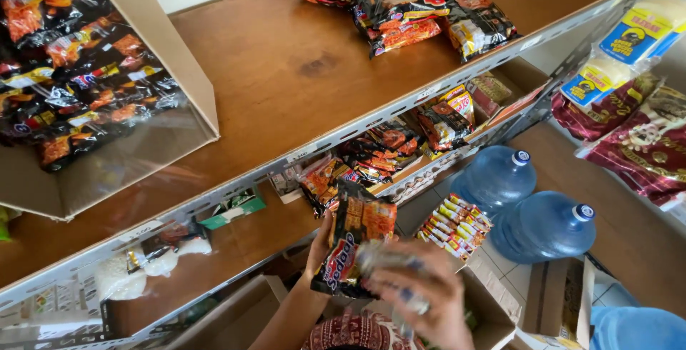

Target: Cleaning and organizing instant noodle packets on a storage shelf.

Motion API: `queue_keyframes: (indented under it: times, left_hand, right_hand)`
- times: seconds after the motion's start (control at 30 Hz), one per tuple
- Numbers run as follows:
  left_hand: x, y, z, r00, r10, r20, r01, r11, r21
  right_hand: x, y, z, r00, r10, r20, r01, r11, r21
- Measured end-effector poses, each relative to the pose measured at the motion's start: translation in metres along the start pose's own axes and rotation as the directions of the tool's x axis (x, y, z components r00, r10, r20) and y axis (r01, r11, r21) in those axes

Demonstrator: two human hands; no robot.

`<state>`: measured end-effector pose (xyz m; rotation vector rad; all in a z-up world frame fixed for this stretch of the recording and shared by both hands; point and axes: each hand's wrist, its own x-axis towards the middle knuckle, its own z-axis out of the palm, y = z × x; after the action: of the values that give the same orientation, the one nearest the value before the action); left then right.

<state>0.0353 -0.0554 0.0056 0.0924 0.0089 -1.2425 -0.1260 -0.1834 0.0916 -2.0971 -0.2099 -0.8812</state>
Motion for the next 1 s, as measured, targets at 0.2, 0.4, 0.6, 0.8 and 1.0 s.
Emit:
queue_keyframes:
  times: [0.2,0.4,0.6,0.8,1.0]
  left_hand:
    - [0.014,-0.015,-0.069,0.992,0.107,0.064,-0.107,0.994,0.006]
    - [0.004,-0.010,0.032,0.983,0.106,0.150,-0.115,0.992,0.052]
    - [0.003,-0.022,0.029,0.904,0.356,0.238,-0.378,0.924,0.057]
    - [-0.010,-0.016,0.020,0.944,0.213,0.252,-0.271,0.936,0.226]
    - [-0.033,-0.023,-0.056,0.973,0.227,0.036,-0.208,0.809,0.550]
  right_hand:
    - [0.040,-0.010,0.025,0.976,0.196,-0.093,-0.215,0.931,-0.297]
    - [-0.022,-0.010,0.067,0.990,-0.126,0.068,0.143,0.877,-0.458]
    - [-0.026,0.010,0.046,0.939,0.146,-0.313,-0.229,0.941,-0.248]
    - [-0.018,-0.021,0.049,0.997,-0.016,-0.077,-0.016,0.917,-0.398]
    - [0.046,-0.002,0.010,0.929,0.172,-0.328,-0.252,0.942,-0.223]
